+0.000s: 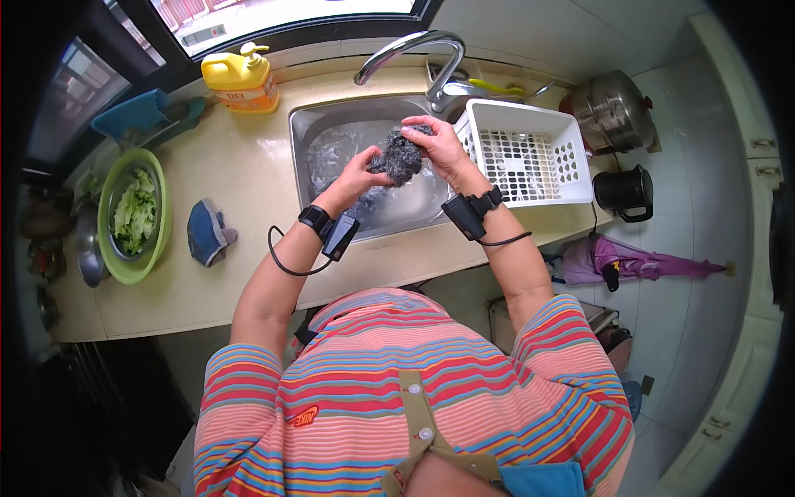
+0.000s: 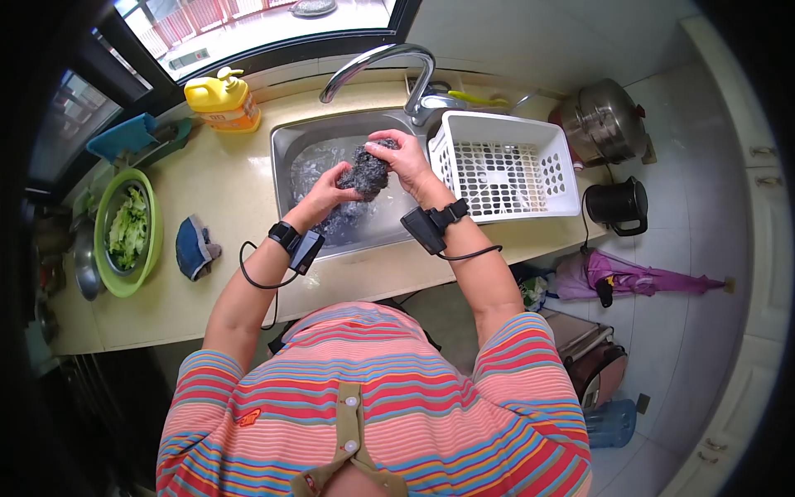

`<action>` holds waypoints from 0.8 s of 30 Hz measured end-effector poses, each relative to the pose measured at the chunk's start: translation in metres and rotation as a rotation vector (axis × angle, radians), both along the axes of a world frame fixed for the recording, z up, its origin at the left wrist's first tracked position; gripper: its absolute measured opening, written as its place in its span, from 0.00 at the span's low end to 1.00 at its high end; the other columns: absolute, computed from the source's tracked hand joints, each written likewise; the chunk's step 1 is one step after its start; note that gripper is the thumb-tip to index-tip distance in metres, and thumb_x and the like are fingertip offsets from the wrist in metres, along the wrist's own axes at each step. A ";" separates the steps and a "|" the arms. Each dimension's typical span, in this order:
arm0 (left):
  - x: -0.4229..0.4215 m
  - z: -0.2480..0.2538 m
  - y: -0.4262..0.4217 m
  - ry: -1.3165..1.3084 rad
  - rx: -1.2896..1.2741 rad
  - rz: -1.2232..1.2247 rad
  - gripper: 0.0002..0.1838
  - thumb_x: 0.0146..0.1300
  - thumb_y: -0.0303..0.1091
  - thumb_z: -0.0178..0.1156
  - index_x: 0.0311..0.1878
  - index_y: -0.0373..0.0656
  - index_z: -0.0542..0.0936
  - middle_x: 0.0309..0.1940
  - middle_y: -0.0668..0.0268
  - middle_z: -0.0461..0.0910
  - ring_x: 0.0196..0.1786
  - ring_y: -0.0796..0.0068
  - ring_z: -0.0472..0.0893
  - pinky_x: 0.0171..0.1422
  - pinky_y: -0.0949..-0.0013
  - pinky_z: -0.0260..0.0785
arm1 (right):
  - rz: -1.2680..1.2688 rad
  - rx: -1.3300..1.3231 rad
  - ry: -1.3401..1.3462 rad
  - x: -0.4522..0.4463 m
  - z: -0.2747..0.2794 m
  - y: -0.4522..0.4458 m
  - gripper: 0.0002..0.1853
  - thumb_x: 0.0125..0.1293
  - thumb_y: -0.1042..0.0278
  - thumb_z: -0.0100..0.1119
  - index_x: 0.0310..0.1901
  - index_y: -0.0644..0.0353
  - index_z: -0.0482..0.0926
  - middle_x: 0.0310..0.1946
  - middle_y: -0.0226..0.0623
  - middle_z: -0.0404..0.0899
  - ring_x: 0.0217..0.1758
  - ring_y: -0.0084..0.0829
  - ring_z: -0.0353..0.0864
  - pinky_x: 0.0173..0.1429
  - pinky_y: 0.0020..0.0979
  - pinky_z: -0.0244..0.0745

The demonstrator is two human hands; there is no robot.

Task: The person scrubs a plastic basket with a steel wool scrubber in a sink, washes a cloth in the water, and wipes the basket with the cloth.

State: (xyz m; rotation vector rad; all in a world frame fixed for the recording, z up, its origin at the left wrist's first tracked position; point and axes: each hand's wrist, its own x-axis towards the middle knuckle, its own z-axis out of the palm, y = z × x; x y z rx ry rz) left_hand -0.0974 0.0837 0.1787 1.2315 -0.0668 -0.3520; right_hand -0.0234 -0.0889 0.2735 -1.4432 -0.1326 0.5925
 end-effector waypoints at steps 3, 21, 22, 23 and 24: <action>-0.011 0.032 0.000 0.144 -0.015 0.129 0.19 0.52 0.22 0.66 0.45 0.38 0.70 0.38 0.65 0.76 0.39 0.74 0.79 0.40 0.71 0.74 | -0.112 0.050 0.062 -0.002 -0.030 -0.004 0.29 0.55 0.62 0.69 0.56 0.60 0.67 0.46 0.35 0.75 0.44 0.26 0.76 0.39 0.32 0.75; -0.045 -0.013 0.060 0.138 0.692 -0.015 0.39 0.49 0.37 0.72 0.64 0.40 0.65 0.60 0.50 0.67 0.58 0.59 0.70 0.60 0.62 0.65 | 0.051 0.275 0.136 -0.006 0.014 0.006 0.22 0.58 0.78 0.61 0.55 0.56 0.70 0.42 0.34 0.79 0.41 0.30 0.82 0.37 0.42 0.83; -0.047 -0.016 0.064 0.133 0.692 -0.019 0.39 0.49 0.37 0.72 0.64 0.40 0.65 0.60 0.50 0.67 0.58 0.59 0.70 0.60 0.62 0.65 | 0.046 0.276 0.133 0.001 0.006 0.003 0.22 0.58 0.78 0.61 0.55 0.56 0.70 0.42 0.34 0.79 0.41 0.30 0.82 0.37 0.42 0.83; -0.047 -0.019 0.067 0.120 0.764 -0.051 0.38 0.50 0.37 0.71 0.64 0.41 0.65 0.61 0.53 0.67 0.59 0.60 0.70 0.61 0.61 0.64 | 0.072 0.400 0.260 0.007 -0.007 0.001 0.22 0.59 0.78 0.60 0.55 0.56 0.70 0.43 0.34 0.79 0.41 0.32 0.82 0.39 0.43 0.82; -0.049 -0.022 0.070 0.107 0.837 -0.087 0.37 0.52 0.37 0.69 0.65 0.42 0.65 0.62 0.57 0.67 0.60 0.60 0.69 0.62 0.61 0.63 | 0.095 0.526 0.389 0.011 -0.028 -0.002 0.21 0.60 0.77 0.60 0.56 0.57 0.70 0.43 0.35 0.79 0.42 0.33 0.82 0.41 0.44 0.82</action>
